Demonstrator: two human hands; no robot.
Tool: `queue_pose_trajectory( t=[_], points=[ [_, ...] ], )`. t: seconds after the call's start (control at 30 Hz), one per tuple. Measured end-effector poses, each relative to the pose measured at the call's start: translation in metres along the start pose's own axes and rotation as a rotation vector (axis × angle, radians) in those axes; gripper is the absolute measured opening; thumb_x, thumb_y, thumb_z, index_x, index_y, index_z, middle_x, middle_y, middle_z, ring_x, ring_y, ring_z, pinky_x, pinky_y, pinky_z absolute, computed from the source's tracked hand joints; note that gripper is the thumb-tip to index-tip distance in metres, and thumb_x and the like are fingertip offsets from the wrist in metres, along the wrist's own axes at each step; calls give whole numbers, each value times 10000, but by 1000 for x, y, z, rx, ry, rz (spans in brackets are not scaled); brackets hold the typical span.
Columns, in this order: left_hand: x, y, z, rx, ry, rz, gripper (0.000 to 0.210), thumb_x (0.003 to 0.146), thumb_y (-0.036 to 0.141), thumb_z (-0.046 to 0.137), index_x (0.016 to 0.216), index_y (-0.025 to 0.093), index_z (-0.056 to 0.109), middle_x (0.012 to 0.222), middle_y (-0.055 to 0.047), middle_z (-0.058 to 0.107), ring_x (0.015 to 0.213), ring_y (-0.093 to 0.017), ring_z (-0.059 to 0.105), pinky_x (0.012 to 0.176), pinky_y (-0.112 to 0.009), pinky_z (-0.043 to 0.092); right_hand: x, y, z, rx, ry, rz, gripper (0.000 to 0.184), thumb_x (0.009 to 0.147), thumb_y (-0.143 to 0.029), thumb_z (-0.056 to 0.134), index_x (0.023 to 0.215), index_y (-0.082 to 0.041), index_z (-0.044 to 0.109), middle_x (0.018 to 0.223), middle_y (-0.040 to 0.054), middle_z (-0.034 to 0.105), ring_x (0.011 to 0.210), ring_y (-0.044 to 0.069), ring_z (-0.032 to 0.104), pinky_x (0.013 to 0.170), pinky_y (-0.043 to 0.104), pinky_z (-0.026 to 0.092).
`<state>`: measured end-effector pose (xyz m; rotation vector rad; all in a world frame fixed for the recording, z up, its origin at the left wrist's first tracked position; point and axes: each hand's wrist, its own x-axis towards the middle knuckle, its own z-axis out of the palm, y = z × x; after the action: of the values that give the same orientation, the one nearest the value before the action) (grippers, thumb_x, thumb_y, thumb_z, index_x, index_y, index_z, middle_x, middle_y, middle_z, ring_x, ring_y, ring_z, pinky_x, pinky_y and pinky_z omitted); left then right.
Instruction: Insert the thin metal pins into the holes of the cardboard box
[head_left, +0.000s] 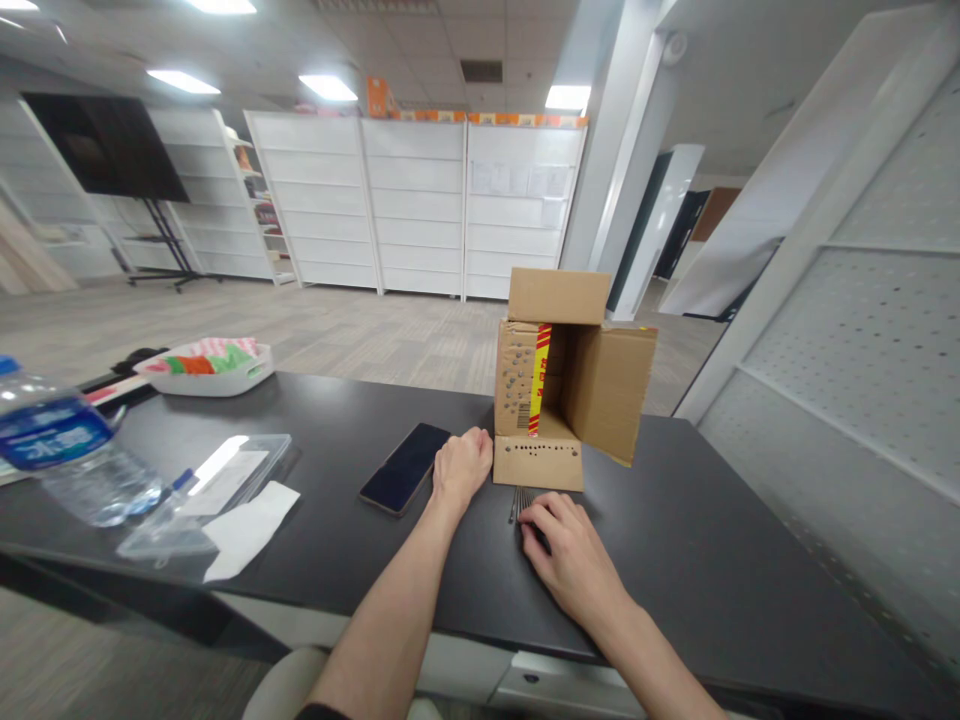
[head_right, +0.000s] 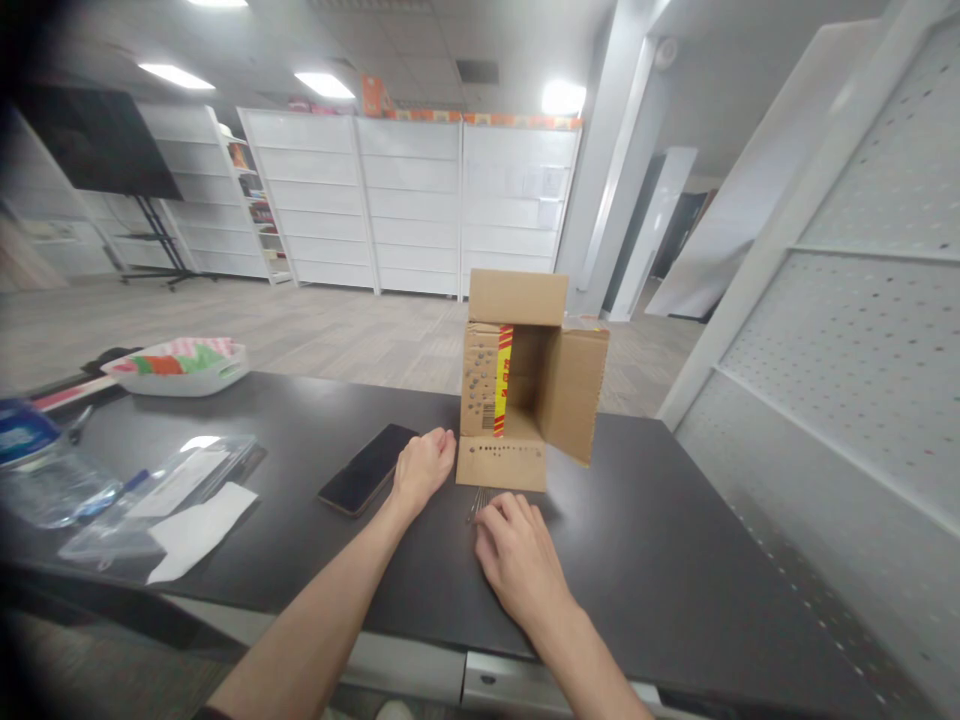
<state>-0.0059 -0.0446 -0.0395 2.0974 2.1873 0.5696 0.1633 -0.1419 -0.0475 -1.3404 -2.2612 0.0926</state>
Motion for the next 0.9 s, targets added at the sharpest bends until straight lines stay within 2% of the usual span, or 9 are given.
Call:
queue_pose_trajectory(
  t=[0.47,0.9],
  points=[
    [-3,4,-8,-27,-24,-41,457,939,410,236,894,198,638,892,-138,686,854,-239,656,708,-298,431,-2,1,1,-10,47,-40,132,868,-141,481,887,-215,588,899,46,571,843,192,521,734,318,397],
    [-1,2,-3,6,-2,-5,471,943,410,219,892,208,641,867,-115,690,833,-226,660,699,-284,431,-1,-2,0,17,18,-22,138,862,-120,484,919,-205,578,929,47,568,862,194,515,762,329,402]
  ],
)
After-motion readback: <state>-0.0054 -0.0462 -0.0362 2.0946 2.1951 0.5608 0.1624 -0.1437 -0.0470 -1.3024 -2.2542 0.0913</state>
